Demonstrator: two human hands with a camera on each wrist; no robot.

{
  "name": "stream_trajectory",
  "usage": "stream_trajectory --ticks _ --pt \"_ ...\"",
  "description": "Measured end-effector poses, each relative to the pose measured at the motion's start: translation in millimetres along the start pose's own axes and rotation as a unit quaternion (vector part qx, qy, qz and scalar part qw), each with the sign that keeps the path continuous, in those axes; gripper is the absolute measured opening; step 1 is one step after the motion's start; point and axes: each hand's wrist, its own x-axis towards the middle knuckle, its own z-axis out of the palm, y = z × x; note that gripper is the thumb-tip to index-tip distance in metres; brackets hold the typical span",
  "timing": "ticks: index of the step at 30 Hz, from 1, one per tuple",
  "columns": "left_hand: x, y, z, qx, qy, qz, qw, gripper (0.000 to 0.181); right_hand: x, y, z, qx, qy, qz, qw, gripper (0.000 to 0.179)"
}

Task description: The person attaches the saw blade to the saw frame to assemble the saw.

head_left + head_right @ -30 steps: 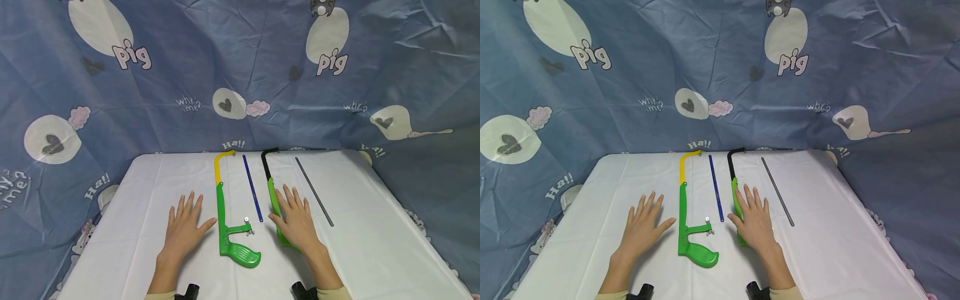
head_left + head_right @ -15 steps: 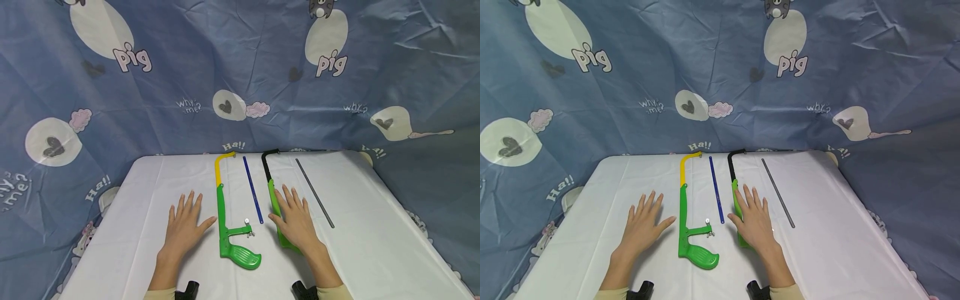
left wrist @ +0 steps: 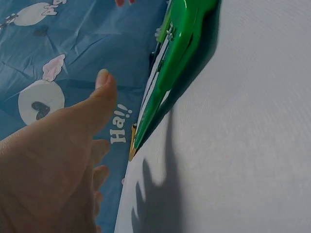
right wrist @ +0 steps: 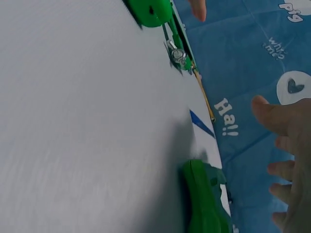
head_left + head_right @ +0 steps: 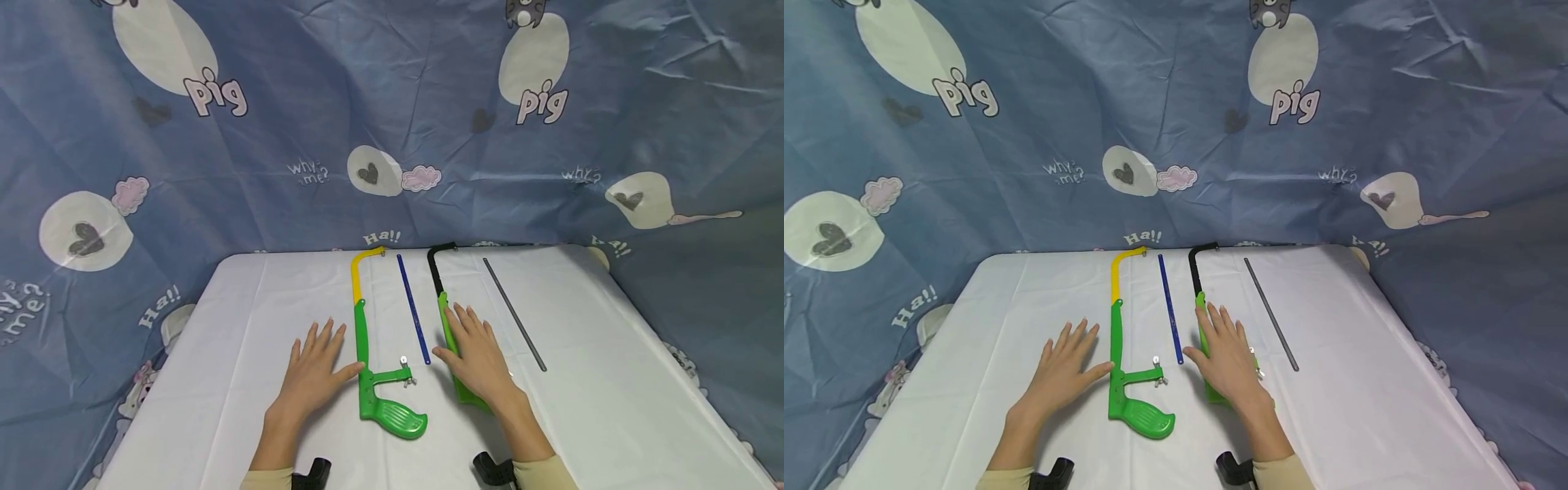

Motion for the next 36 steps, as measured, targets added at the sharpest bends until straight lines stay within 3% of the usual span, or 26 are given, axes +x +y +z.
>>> stream_trajectory --ticks 6,22,29,36 --pt "2.8 5.2 1.6 -0.011 -0.026 0.01 0.9996 0.092 2.9 -5.0 1.9 0.032 -0.009 0.01 0.9994 0.079" --pt "3.0 7.9 7.7 -0.033 -0.038 0.021 0.9985 0.099 8.9 -20.5 12.7 0.091 -0.033 0.007 0.9952 0.07" --pt "4.1 8.3 9.7 -0.034 -0.043 0.025 0.9982 0.1 10.1 -24.5 15.6 0.1 -0.033 -0.004 0.9944 0.06" --pt "4.8 8.8 10.2 -0.031 -0.04 0.029 0.9983 0.1 15.0 -31.2 18.5 0.097 -0.03 0.015 0.9947 0.046"
